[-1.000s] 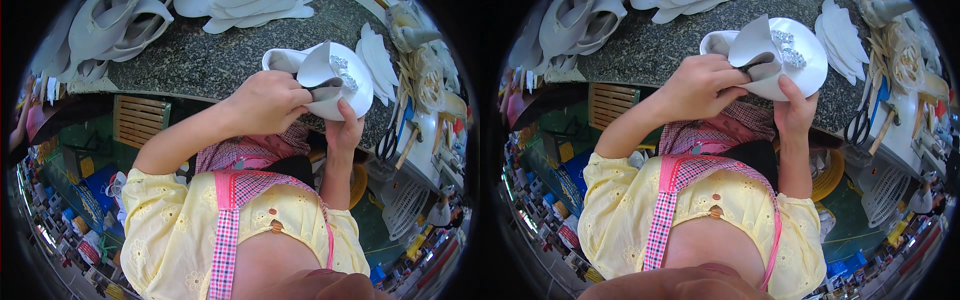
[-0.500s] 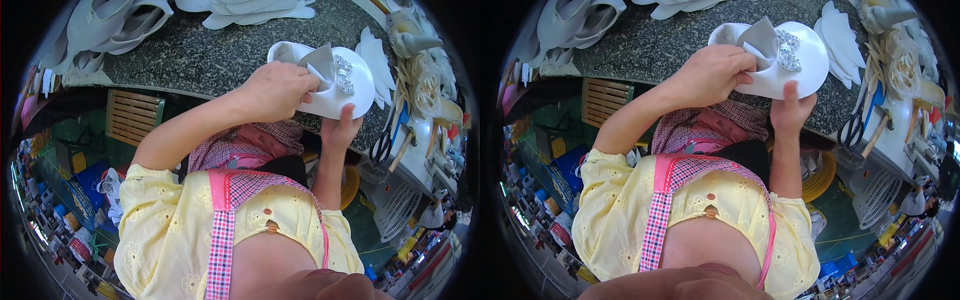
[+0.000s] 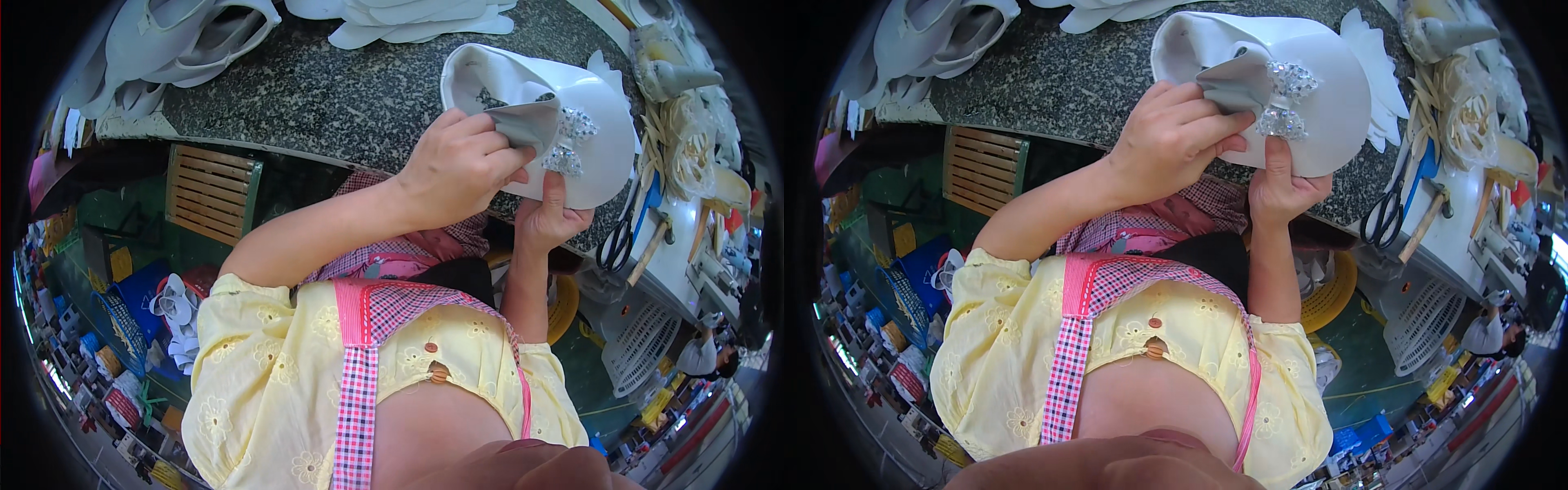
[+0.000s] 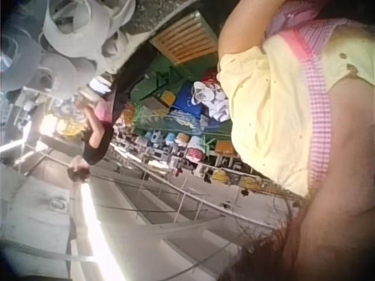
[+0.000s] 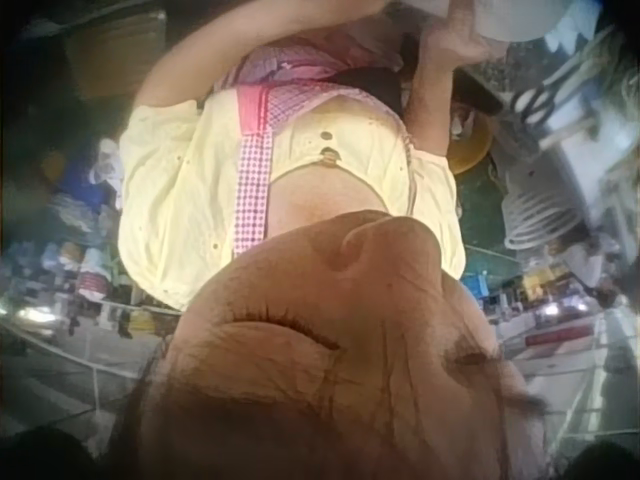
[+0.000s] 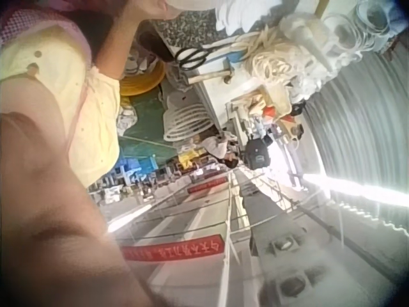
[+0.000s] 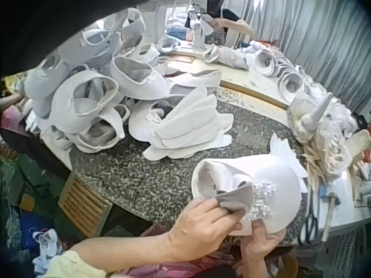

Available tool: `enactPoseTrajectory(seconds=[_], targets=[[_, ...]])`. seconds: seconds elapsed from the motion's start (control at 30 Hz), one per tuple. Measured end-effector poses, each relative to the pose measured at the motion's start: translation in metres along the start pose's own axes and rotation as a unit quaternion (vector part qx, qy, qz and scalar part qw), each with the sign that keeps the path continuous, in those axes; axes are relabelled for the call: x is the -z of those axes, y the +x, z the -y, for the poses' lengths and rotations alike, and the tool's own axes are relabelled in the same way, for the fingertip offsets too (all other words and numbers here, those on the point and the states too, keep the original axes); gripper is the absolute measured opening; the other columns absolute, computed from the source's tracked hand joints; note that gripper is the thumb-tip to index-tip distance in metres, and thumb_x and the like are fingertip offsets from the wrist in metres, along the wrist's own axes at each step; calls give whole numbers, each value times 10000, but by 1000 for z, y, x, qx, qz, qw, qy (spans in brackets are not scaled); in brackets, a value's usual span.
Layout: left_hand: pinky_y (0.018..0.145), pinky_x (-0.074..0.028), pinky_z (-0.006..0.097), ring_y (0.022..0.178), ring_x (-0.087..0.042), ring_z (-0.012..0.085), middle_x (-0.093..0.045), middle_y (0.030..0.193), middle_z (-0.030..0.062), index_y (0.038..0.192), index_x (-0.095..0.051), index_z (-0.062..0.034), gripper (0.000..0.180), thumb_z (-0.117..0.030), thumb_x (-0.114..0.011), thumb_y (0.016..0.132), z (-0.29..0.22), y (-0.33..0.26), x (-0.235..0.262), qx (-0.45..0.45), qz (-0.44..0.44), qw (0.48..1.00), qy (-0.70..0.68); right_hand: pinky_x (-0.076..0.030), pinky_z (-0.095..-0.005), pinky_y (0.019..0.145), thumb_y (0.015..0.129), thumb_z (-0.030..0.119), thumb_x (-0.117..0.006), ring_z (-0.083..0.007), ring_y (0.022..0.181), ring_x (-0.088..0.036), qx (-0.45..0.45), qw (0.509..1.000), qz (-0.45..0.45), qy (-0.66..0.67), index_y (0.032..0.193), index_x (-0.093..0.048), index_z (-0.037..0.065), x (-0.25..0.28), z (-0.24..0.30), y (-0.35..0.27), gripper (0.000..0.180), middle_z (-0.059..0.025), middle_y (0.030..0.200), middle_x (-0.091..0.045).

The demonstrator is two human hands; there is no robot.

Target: The person picks up white shoe components and decorative bows, then attaches the bows to the uppers. They manipulate the white fabric parts by hand and use a small stick to adjust the fit.

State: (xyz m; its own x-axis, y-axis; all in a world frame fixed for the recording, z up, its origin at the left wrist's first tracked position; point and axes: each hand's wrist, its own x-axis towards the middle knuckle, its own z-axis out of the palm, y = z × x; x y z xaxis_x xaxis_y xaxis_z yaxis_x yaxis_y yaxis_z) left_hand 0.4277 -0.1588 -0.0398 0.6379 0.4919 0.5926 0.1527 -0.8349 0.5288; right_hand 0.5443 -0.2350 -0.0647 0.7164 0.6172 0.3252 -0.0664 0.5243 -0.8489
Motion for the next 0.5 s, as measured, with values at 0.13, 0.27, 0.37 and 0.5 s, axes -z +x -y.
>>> enactPoseTrajectory(seconds=[0.13,0.27,0.37,0.5], targets=[[634,-394,304,713,-552,193,-570,702,28,806,-611,-83,134,-136,-634,686,1,8,6,42,75,996,-37,-454,-315,776,708,51,-682,-187,820,-578,79,988,12,-133,983,-546,-83,11,-3,-2,336,-126,917,-603],[727,-381,290,822,-537,166,-571,732,18,720,-572,-90,55,-87,-600,672,5,21,28,44,251,966,-36,-454,-325,802,669,196,-740,-217,908,-565,-31,991,99,-82,1099,-457,-100,34,8,5,594,-156,1039,-555],[825,-371,316,892,-507,137,-560,747,18,703,-550,-92,74,-104,-590,642,16,24,29,-68,292,949,96,-452,-323,825,693,254,-722,-228,979,-544,-256,943,119,173,1181,-367,-96,35,22,27,697,-158,1114,-505],[865,-375,326,855,-516,170,-550,757,21,785,-569,-61,193,-168,-622,634,26,22,20,-203,205,949,124,-462,-365,819,804,251,-596,-227,928,-567,-195,974,106,-52,1115,-429,-63,38,9,22,472,-158,1027,-550]])
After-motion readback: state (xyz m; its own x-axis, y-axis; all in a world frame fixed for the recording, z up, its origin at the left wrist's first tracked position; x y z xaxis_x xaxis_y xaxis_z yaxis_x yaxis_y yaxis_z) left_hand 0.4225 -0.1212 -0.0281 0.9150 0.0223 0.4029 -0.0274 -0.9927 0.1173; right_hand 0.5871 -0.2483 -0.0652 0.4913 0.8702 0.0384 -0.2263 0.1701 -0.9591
